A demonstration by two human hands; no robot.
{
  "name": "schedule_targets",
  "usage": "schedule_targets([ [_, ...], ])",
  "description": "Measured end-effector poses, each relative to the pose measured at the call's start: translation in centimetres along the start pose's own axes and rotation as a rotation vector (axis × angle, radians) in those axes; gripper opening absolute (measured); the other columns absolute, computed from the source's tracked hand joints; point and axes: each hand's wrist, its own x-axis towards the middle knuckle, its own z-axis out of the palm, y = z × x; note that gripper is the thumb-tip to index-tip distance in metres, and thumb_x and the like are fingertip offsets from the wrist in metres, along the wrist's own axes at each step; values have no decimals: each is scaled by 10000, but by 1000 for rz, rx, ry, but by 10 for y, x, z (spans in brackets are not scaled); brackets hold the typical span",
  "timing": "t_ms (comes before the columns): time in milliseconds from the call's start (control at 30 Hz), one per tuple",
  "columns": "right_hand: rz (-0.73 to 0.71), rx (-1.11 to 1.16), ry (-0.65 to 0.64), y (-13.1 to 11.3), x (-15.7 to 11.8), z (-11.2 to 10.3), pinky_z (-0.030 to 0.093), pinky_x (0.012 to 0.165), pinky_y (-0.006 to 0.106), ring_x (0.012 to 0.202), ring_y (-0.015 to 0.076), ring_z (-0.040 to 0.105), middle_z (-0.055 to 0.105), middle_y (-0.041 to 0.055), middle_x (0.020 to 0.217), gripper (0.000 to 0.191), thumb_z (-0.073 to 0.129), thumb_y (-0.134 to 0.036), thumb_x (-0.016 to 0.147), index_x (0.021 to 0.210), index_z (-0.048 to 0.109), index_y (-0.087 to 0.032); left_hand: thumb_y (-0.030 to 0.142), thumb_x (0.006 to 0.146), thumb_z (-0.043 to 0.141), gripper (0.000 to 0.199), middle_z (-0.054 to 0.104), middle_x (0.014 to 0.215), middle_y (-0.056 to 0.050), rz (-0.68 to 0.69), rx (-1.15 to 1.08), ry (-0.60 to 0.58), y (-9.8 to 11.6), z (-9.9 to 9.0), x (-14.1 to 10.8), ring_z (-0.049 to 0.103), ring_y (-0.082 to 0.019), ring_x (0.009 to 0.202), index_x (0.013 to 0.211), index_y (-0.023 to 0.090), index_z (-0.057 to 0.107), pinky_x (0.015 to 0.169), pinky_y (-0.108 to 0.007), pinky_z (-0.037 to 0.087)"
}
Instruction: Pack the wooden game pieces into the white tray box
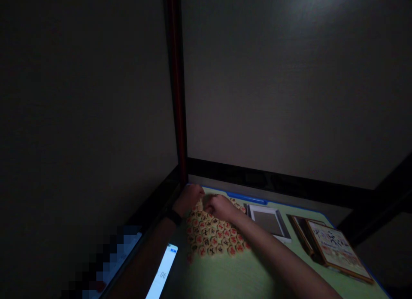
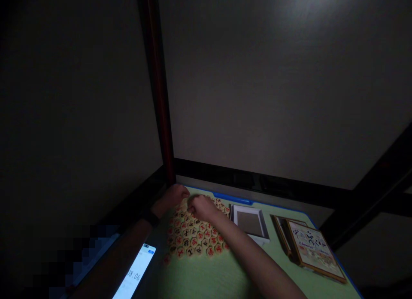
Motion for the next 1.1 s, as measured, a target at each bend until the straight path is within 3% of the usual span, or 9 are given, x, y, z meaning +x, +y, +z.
schedule_targets([
  [100,17,-61,-53,-9,7,0,478,743,294,910,255,696,749,105,980,187,610,-215,817,914,770,-220,169,781,563,263,750,980,-104,8,23,-10,-8,-2,-4,654,-200,928,952,155,762,846,-266,464],
  [267,37,-119,-103,-15,13,-1,500,745,324,934,293,703,746,150,999,219,608,-184,808,958,768,-191,184,743,615,256,749,976,-96,32,41,-46,-11,5,-8,655,-208,908,948,159,767,833,-264,477],
  [400,34,-115,-102,-13,15,-1,489,720,293,909,273,705,749,135,978,218,618,-178,790,957,757,-187,183,770,610,302,727,1064,-113,39,42,-23,-10,6,-10,641,-210,953,1037,147,746,875,-274,470],
  [800,-36,-62,12,-9,-3,15,459,804,265,968,221,677,728,98,1031,265,521,-153,864,1050,705,-200,84,757,568,292,699,1064,-97,-34,48,56,-27,11,-17,626,-202,1002,1000,136,721,913,-277,472],
  [967,-151,-119,-6,-6,-10,17,466,814,273,940,216,671,730,101,993,274,510,-74,821,942,731,-181,106,729,619,309,671,1093,-106,-42,34,54,-34,16,-17,625,-212,992,1022,132,712,910,-294,479],
  [1100,-155,-120,6,-6,-11,15,460,790,269,920,218,668,734,96,964,254,523,-61,782,875,730,-175,138,737,621,315,672,1093,-114,-39,14,50,-36,19,-18,614,-232,1019,1039,132,713,935,-315,471],
])
